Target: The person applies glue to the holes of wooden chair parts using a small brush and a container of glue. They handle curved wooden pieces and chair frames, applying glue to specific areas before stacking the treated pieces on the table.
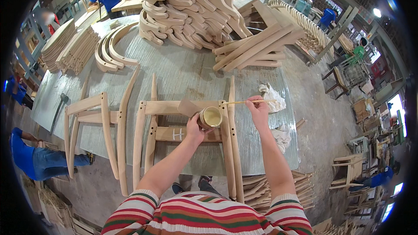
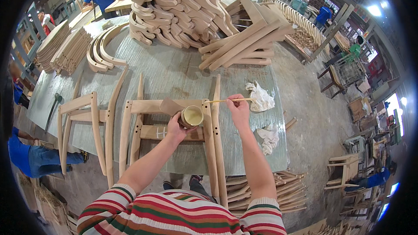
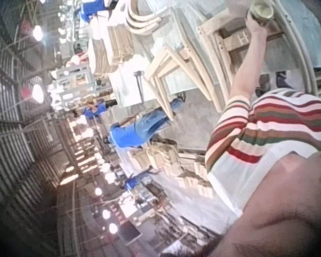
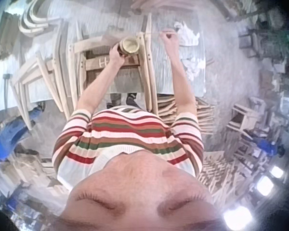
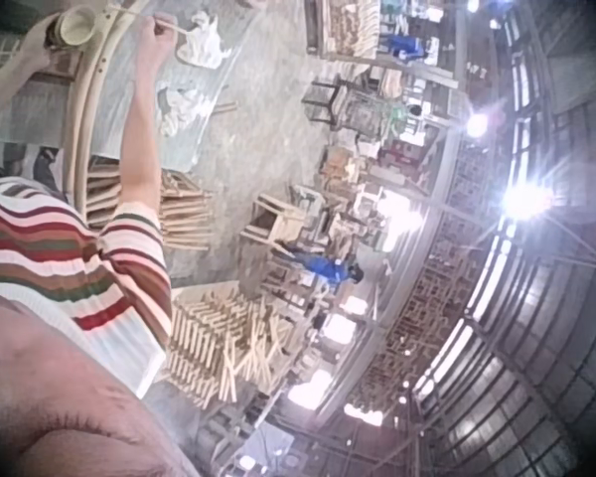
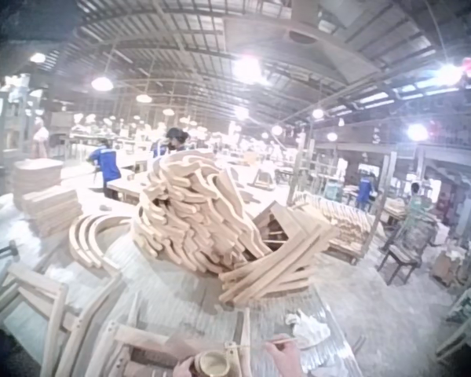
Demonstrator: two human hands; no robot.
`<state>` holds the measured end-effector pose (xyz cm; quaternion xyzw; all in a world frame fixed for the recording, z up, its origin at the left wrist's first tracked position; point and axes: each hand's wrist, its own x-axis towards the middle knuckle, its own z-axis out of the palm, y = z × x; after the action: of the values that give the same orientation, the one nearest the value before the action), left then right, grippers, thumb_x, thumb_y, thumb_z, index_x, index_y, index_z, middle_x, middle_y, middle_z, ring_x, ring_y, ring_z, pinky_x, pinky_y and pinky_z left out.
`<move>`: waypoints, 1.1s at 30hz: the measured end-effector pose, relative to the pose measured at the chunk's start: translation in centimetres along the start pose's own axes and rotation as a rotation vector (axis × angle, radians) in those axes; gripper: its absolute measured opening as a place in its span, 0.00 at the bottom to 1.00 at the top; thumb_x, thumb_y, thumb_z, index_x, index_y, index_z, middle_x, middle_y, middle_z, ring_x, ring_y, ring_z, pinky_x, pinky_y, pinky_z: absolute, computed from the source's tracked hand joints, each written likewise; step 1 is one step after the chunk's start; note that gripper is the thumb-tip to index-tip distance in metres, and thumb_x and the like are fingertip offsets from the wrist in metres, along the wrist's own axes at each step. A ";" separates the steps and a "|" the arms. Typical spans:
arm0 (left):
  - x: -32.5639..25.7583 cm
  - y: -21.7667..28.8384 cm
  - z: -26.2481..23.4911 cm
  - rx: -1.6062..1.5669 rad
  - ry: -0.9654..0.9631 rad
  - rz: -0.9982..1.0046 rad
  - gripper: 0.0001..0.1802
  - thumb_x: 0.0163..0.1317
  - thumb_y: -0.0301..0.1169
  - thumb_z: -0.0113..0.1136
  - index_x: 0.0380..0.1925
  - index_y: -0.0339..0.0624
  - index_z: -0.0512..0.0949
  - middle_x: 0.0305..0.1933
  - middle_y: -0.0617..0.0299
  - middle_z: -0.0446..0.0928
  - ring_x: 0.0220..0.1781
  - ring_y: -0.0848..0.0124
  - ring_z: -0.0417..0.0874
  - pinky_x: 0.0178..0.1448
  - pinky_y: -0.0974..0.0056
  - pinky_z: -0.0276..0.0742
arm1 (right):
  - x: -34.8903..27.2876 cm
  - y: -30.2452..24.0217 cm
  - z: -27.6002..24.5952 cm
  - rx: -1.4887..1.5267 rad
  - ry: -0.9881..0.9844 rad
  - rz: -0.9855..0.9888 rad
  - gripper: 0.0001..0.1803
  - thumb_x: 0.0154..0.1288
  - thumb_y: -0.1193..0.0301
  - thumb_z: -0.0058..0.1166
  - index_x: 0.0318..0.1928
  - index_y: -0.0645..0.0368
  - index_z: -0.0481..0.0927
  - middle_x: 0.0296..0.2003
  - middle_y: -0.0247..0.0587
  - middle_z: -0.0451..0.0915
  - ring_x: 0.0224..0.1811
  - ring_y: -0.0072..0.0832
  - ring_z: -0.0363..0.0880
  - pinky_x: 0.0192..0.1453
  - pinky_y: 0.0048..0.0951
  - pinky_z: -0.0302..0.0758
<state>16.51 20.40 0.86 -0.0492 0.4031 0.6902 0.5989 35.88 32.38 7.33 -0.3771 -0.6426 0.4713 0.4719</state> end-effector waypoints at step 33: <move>-2.3 0.1 -5.9 -0.073 -0.070 -0.040 0.22 0.70 0.41 0.34 0.56 0.40 0.66 0.59 0.51 0.67 0.59 0.51 0.71 0.57 0.39 0.70 | 3.8 -0.9 4.9 -0.642 -0.315 -0.303 0.07 0.56 0.73 0.55 0.30 0.65 0.75 0.26 0.48 0.77 0.29 0.42 0.77 0.35 0.36 0.74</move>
<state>14.61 14.91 -1.79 -0.0550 0.3553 0.6938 0.6240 30.14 34.47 8.60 -0.3294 -0.8705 0.2232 0.2896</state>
